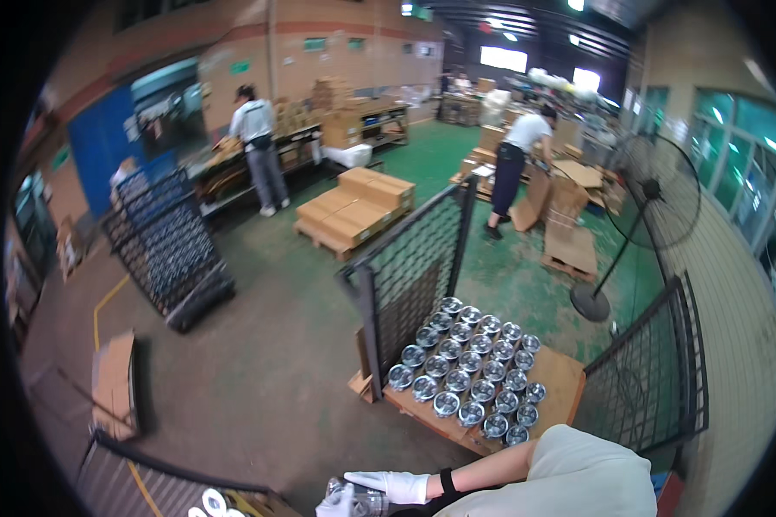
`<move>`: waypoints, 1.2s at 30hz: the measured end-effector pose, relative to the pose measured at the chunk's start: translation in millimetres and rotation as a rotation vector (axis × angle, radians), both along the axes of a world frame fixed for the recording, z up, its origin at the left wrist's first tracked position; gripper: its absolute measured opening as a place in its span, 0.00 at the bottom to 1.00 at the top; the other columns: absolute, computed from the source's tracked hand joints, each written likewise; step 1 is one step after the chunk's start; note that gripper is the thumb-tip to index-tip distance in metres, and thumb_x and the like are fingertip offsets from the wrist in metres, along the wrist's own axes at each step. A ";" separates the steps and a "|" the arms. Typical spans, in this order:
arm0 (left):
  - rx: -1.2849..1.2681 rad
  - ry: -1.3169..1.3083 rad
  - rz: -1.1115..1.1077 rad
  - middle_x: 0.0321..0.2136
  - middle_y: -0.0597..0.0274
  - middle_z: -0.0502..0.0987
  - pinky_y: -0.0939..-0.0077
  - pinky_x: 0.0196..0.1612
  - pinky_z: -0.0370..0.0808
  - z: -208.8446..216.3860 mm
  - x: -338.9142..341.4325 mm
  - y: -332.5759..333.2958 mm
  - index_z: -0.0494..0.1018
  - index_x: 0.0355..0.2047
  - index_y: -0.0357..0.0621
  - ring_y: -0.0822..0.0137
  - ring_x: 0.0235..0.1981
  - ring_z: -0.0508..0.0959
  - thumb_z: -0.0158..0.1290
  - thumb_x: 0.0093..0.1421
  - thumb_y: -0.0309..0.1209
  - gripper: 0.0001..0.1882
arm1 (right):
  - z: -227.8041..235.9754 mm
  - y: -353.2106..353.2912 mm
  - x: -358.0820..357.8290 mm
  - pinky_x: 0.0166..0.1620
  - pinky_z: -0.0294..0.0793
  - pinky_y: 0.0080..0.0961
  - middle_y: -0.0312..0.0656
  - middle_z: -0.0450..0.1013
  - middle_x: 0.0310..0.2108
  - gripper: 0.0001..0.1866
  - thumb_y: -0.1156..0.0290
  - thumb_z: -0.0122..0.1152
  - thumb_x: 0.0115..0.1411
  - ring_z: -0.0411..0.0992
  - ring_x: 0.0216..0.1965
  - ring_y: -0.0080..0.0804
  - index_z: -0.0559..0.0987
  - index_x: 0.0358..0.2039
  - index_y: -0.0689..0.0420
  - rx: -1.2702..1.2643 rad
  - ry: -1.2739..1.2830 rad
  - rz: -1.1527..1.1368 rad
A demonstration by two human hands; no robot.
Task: Inspecting and sorting metal engine pistons in a warehouse environment.
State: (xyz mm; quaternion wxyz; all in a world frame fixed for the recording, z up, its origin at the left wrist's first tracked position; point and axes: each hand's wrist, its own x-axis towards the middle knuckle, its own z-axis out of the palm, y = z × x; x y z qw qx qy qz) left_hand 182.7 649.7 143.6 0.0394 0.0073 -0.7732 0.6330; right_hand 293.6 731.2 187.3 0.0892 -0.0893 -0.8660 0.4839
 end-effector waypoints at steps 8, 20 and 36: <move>1.420 -1.077 -0.907 0.41 0.53 0.80 0.66 0.57 0.70 171.8 36.1 17.9 0.76 0.48 0.45 0.55 0.51 0.75 0.48 0.61 0.38 0.18 | 15.2 48.4 75.9 0.56 0.67 0.39 0.55 0.64 0.60 0.40 0.79 0.47 0.52 0.67 0.56 0.50 0.53 0.68 0.52 -0.145 -0.410 -0.228; 2.714 -1.042 0.312 0.40 0.58 0.78 0.75 0.36 0.74 183.0 61.2 -19.6 0.73 0.51 0.37 0.67 0.34 0.77 0.49 0.66 0.43 0.22 | 24.0 64.8 100.2 0.42 0.74 0.32 0.44 0.78 0.38 0.14 0.65 0.52 0.64 0.74 0.37 0.35 0.77 0.47 0.56 -0.242 -0.130 0.229; 3.641 -1.164 1.061 0.43 0.60 0.79 0.61 0.51 0.75 183.0 77.3 -42.2 0.74 0.48 0.48 0.60 0.44 0.78 0.48 0.63 0.52 0.24 | 151.9 15.7 95.9 0.55 0.74 0.37 0.56 0.66 0.57 0.26 0.62 0.45 0.70 0.71 0.54 0.46 0.60 0.61 0.67 -1.646 -0.466 0.301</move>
